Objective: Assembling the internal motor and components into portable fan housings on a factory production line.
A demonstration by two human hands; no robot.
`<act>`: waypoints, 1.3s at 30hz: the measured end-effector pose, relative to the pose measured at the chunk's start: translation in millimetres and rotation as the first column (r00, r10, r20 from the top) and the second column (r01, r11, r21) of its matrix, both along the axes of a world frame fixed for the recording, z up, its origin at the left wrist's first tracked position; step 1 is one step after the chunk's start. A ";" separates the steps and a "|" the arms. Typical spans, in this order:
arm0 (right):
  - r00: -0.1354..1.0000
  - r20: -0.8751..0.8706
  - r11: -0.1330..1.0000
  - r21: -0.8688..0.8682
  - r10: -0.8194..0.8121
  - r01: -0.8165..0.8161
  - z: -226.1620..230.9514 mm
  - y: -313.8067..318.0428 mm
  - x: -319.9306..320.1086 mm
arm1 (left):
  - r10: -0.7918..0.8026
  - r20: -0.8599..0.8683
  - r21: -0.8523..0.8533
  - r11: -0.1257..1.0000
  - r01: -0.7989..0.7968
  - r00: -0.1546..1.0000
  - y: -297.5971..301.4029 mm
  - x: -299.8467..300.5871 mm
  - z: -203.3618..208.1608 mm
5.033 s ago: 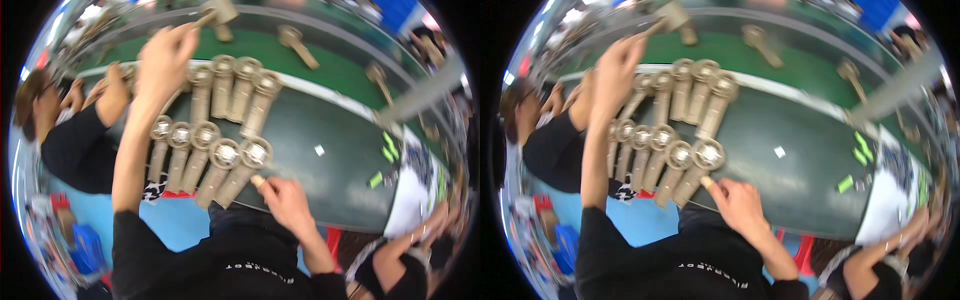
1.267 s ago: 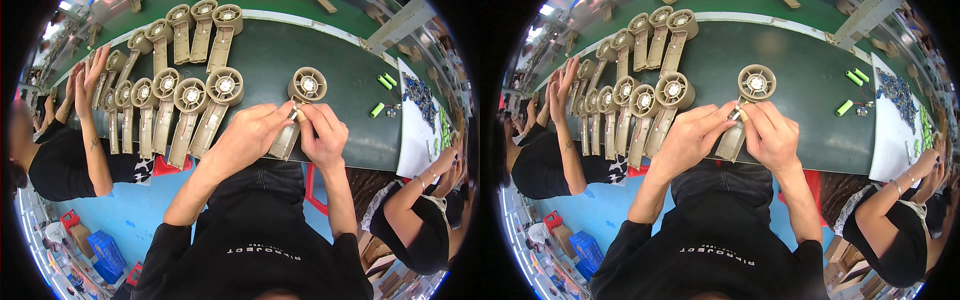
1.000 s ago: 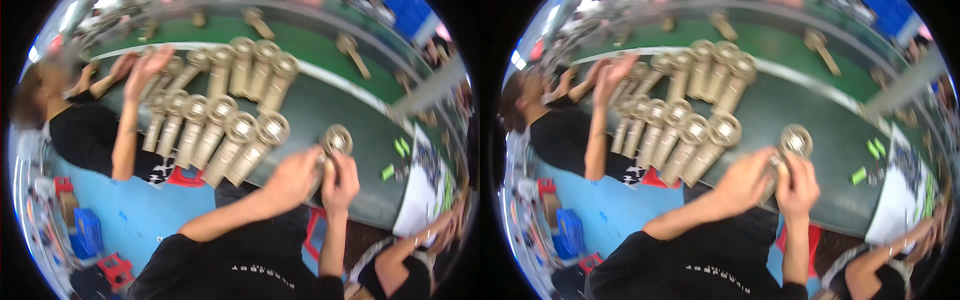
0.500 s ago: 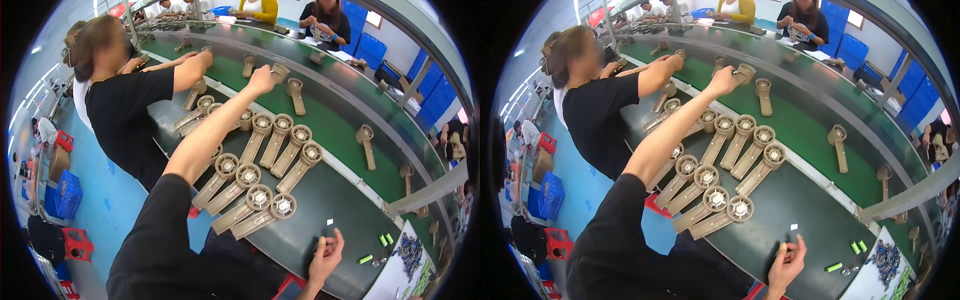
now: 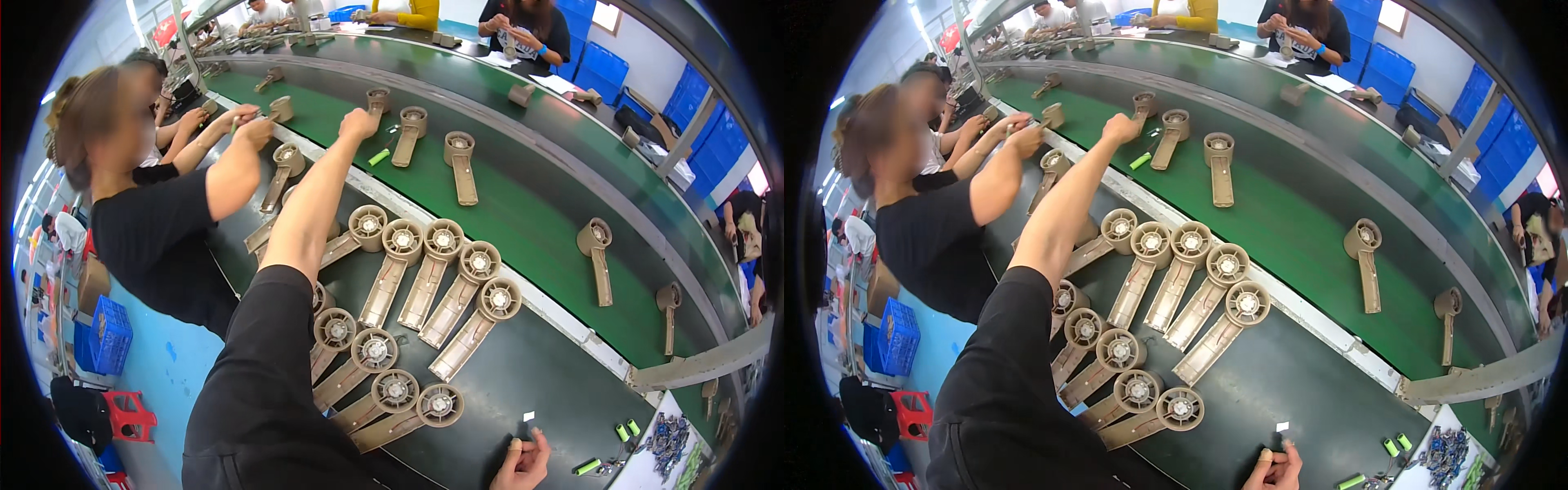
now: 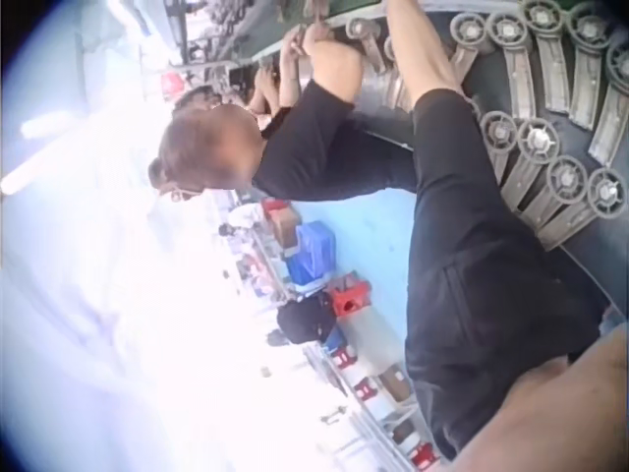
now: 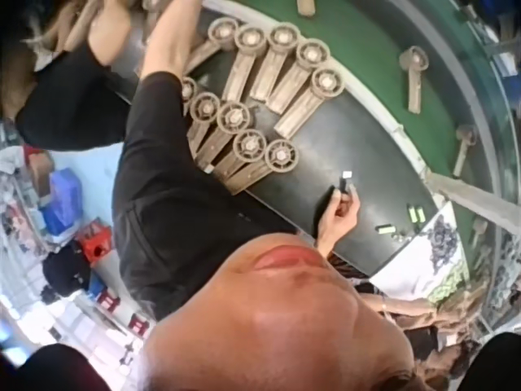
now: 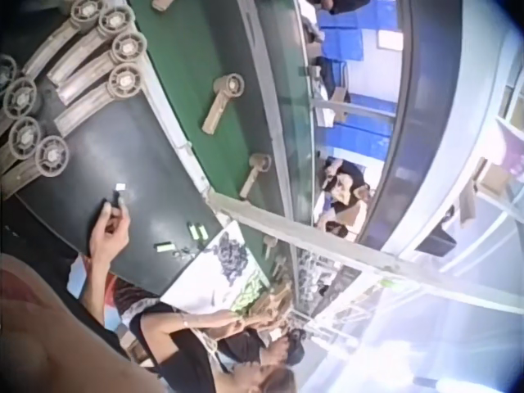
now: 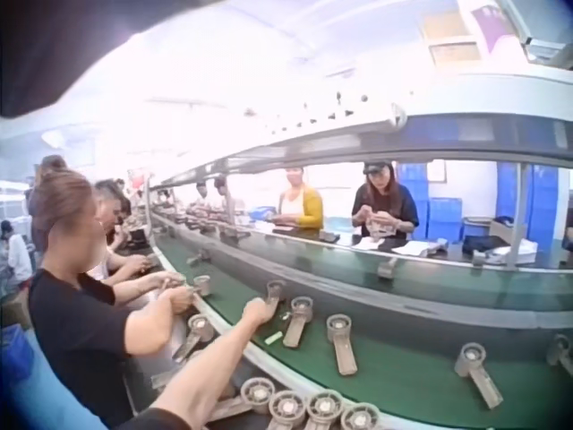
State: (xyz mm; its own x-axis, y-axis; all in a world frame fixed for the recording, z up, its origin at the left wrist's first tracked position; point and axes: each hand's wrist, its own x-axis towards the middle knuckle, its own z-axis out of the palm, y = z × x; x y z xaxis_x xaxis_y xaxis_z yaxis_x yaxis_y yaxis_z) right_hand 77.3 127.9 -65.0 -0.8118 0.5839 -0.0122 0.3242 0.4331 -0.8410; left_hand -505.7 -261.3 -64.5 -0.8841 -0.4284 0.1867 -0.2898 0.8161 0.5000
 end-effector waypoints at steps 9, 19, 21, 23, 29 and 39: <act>0.994 -0.110 0.999 -0.050 -0.001 -0.004 -8.6 3.4 0.0 | -0.342 -0.189 0.457 0.799 0.391 0.920 7.4 31.5 43.6; 0.982 -0.177 0.995 -0.063 0.064 -0.076 8.6 20.6 13.6 | -0.577 -0.182 0.542 0.617 0.571 0.796 147.5 429.1 147.4; 0.965 -0.262 0.996 -0.087 -0.011 -0.012 16.6 38.1 20.6 | -0.588 -0.062 0.592 0.629 0.504 0.806 155.0 489.6 143.9; 0.938 -0.320 0.952 0.222 -0.135 0.212 31.3 75.8 22.0 | -0.567 0.029 0.715 0.587 0.379 0.823 165.3 533.5 117.8; 0.864 -0.085 0.671 0.593 -0.497 0.445 33.9 224.4 37.8 | -0.772 -0.013 0.652 0.475 0.590 0.636 221.1 572.9 30.9; 0.927 -0.369 0.776 0.566 -0.062 0.277 46.2 200.7 40.2 | -0.773 -0.133 0.323 0.558 0.765 0.620 219.6 557.4 39.4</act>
